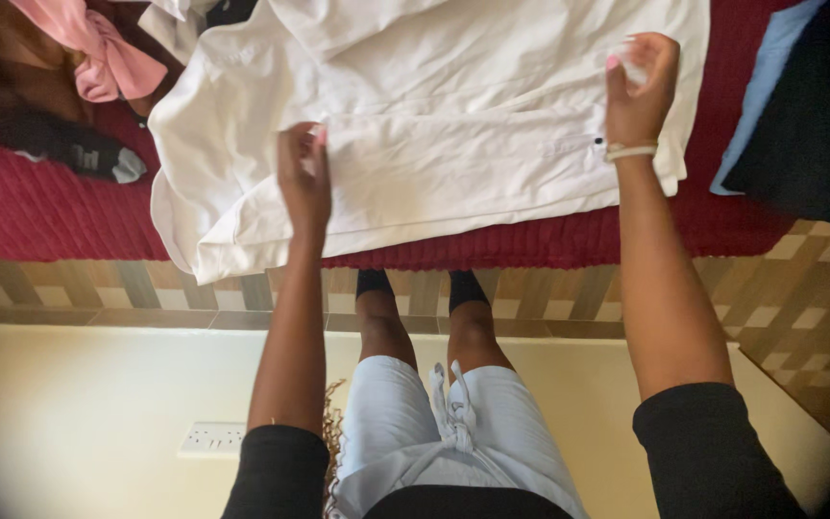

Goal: The person folds a white shirt on a bed and then organizes several other garments into a pile.

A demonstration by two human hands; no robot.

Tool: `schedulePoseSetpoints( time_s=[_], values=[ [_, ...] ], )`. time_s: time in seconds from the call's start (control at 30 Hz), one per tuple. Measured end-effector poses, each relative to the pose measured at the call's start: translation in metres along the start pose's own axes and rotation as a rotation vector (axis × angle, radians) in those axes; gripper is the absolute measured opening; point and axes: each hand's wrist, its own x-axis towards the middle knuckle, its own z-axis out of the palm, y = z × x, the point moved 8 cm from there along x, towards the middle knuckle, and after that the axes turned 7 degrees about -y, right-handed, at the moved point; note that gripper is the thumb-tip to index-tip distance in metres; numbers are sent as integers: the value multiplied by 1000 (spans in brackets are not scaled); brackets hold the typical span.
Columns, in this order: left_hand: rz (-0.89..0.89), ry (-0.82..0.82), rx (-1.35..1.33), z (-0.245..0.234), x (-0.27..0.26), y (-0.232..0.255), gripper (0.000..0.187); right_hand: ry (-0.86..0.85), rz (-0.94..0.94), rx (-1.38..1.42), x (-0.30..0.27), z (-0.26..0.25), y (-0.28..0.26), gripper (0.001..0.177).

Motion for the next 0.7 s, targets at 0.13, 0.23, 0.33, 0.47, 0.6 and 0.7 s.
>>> schedulePoseSetpoints(
  time_s=[0.13,0.23,0.33,0.47,0.6,0.7],
  values=[
    [-367,-611,-650,89,-34,-12,42,-285,356,943,15,57,-8,29],
    [-417,-693,-666,105,-40,-19,56,-537,606,1347,27,127,-30,41],
    [-534,-621,-1053,102,-24,-33,64,-591,876,1143,23,203,-35,72],
    [-528,-703,-1065,96,-24,-34,74,-532,1038,1052,26,265,-42,87],
    [-523,-706,-1157,81,-27,-30,90,-403,1082,995,49,297,-6,87],
    [-492,-696,-1230,74,-26,-30,95,-381,1004,1075,72,313,30,86]
  ],
)
